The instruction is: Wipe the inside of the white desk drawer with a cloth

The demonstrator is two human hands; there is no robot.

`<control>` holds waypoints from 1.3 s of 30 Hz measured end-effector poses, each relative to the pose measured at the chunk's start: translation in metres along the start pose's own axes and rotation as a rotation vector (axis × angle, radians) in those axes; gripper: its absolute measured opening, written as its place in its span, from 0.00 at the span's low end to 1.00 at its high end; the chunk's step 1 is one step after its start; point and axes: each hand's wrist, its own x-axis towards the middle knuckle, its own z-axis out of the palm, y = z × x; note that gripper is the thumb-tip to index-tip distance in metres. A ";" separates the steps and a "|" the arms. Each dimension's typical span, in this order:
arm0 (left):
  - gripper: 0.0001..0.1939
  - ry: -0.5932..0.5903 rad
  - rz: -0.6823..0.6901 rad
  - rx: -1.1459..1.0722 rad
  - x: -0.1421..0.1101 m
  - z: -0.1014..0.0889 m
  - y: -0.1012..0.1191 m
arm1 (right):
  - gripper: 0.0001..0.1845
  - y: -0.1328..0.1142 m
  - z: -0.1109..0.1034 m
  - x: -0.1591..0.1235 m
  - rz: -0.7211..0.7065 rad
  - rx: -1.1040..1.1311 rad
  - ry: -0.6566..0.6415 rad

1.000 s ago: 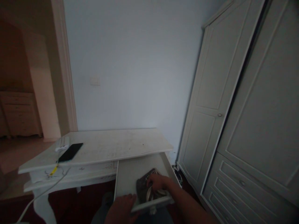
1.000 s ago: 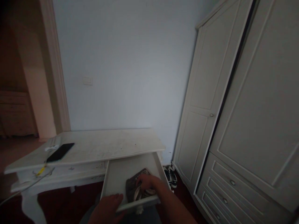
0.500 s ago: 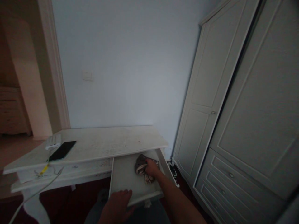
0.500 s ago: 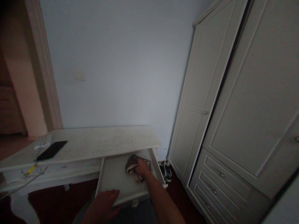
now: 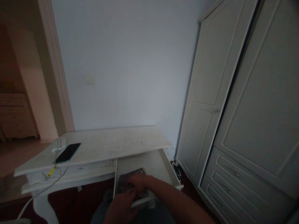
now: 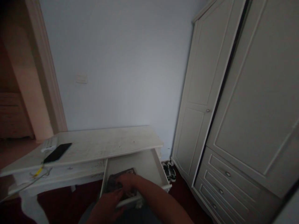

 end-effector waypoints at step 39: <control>0.29 -0.020 -0.037 0.081 0.000 0.010 -0.002 | 0.40 0.065 -0.024 -0.076 0.932 0.367 0.632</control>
